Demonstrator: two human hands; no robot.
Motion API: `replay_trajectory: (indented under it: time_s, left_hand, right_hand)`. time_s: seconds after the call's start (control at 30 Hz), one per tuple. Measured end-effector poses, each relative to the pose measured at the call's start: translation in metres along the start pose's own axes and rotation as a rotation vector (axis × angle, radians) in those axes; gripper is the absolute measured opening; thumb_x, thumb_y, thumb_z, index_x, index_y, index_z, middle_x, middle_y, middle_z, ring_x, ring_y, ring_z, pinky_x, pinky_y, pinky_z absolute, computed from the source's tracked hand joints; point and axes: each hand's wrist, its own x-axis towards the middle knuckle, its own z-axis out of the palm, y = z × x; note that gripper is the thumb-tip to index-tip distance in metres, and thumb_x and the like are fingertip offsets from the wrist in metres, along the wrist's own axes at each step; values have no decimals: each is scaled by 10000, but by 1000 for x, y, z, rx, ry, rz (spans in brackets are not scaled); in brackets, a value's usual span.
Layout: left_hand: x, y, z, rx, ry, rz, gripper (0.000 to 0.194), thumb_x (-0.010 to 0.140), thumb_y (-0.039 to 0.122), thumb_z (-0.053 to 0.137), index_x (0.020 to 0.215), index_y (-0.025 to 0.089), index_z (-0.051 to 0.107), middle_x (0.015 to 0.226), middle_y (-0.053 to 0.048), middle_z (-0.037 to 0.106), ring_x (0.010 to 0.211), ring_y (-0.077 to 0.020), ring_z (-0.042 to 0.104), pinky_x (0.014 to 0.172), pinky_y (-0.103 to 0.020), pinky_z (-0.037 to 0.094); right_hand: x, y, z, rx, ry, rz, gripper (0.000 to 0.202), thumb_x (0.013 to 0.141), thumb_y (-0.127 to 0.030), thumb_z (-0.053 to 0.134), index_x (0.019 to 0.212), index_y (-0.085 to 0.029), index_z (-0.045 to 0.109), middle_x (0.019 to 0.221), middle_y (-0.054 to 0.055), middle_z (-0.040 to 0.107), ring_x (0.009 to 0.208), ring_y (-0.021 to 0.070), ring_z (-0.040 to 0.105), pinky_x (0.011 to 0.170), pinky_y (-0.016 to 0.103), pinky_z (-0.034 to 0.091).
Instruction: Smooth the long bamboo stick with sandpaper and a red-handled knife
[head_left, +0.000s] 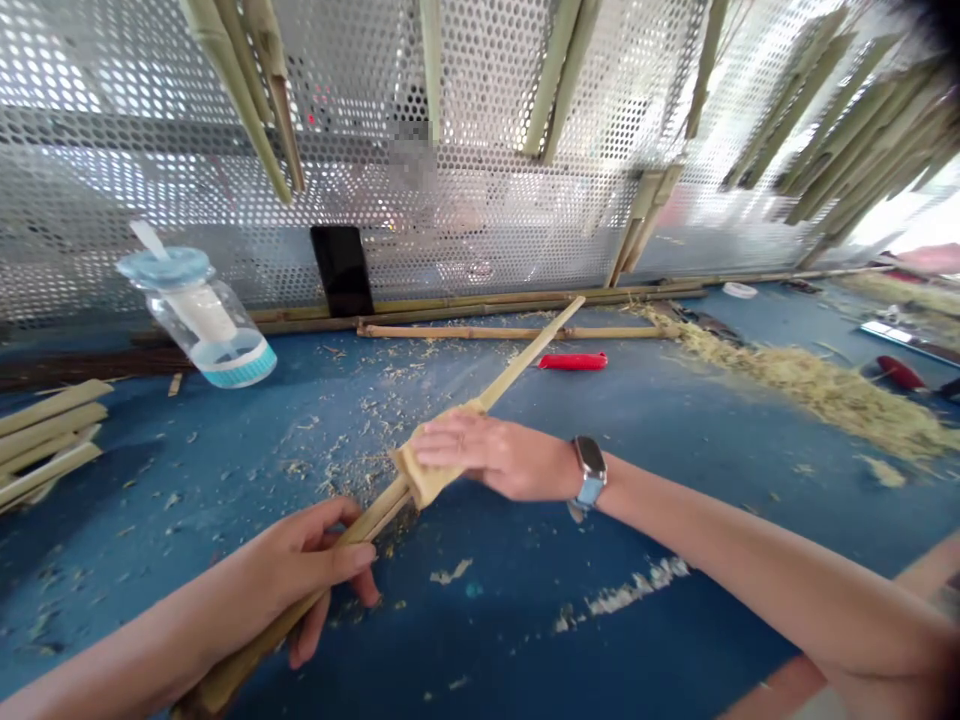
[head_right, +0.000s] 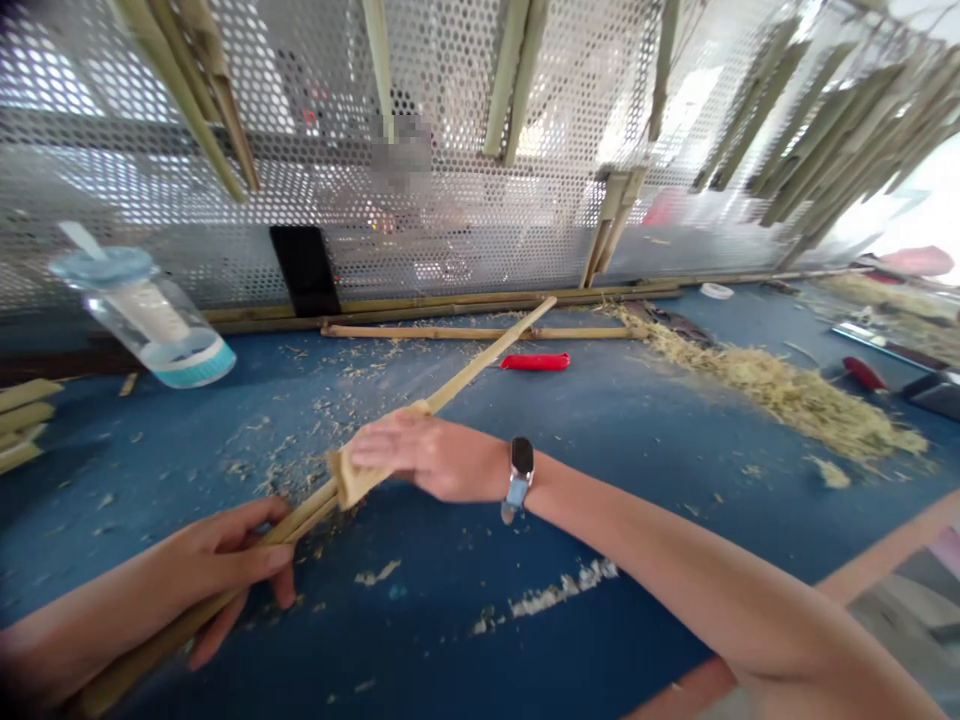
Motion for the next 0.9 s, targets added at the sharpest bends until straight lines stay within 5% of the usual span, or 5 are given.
replay_trajectory:
  time_s: [0.2,0.43,0.53,0.8,0.9]
  left_hand:
    - [0,3,-2,-43,-24,29,394,883,595,615,977,234,488,817,-11,785,345,-75,570,360,-199,302]
    - [0,7,-4,-155,-11,-35,374,943,542,478,1135,227,534,664,45,716,328,-111,538,311,-205,304]
    - [-2,7,-5,-206,-21,-24,307,949,449,460,1118,208,546,696,33,727,351,-93,534,315,-178,352]
    - [-6,12,-2,-211,-8,17,256,950,445,560,1017,199,542,789,3,745,419,-84,551,346,-172,462]
    - [-8,12,-1,-187,4,24,359,923,473,634,1115,193,519,906,-31,782,471,-84,591,375,-166,490]
  right_hand:
    - [-29,56,-40,-112,140,413,420,1057,-198,495,1414,-364,639,1496,3,636,1468,201,502,1289,594,264]
    - [6,-26,13,17,21,131,502,1086,-242,466,1584,-302,464,1620,29,501,1569,137,317,1324,465,212]
    - [10,-35,18,10,-34,92,503,1094,-226,427,1597,-227,447,1648,63,453,1590,132,255,1326,435,204]
    - [-18,39,-25,-136,89,385,440,1080,-255,453,1486,-362,584,1561,-10,570,1518,205,431,1298,577,266]
    - [-28,53,-38,-100,107,453,412,1089,-305,448,1464,-383,601,1540,-23,593,1510,216,444,1299,592,250]
